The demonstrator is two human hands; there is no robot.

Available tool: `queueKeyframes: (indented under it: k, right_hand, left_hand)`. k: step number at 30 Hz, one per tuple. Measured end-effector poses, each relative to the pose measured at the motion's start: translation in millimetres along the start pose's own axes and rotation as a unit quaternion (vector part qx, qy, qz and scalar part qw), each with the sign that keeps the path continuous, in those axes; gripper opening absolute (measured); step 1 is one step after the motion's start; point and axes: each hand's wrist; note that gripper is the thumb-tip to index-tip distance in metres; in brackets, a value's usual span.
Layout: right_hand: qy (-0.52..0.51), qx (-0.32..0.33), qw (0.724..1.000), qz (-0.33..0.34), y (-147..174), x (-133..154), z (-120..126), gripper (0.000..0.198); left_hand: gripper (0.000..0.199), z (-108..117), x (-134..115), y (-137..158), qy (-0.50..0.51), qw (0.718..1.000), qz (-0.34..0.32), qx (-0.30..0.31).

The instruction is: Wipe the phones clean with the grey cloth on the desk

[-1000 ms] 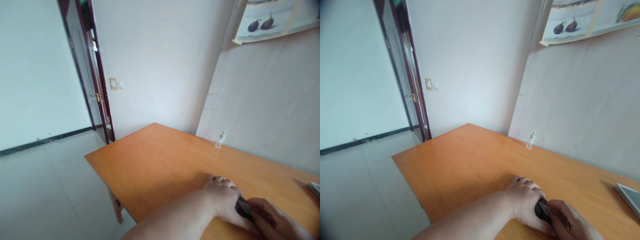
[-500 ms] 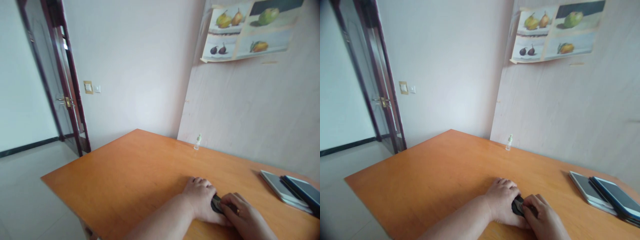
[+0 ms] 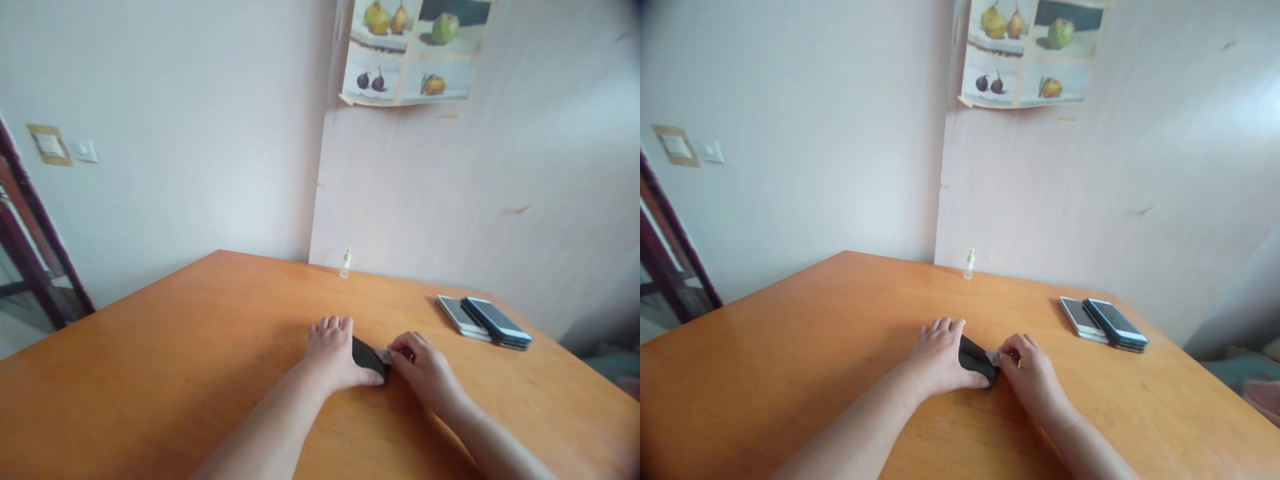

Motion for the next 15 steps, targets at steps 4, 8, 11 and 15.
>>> queueKeyframes:
  k: [4, 8, 11, 15]
  right_hand:
    - [-0.027, 0.053, 0.997, 0.045, 7.8, 23.3, -4.0, 0.012]
    - [-0.057, 0.08, 0.991, 0.089, 11.1, 35.9, -5.8, 0.022]
    - [-0.031, 0.052, 0.997, 0.043, 7.7, 27.3, -5.2, 0.014]
    - [0.031, 0.027, 0.998, -0.04, 3.3, 12.4, -2.6, 0.016]
  left_hand:
    - [0.101, 2.5, -2.7, 0.2, 0.003, 1.0, 0.003, 0.025]
    - [0.096, 0.4, -3.0, -1.4, 0.035, 0.997, -0.043, 0.05]
    - [0.109, -2.5, -3.5, -1.9, 0.053, 0.995, -0.046, 0.071]
    - [0.13, -5.4, -5.5, -0.8, 0.026, 0.999, 0.003, 0.043]
Point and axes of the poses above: each hand's wrist, its own y-axis away from the middle knuckle, its own z-axis out of the back of the hand, x = y × z, and after that the axes turned 5 degrees about z, right-handed
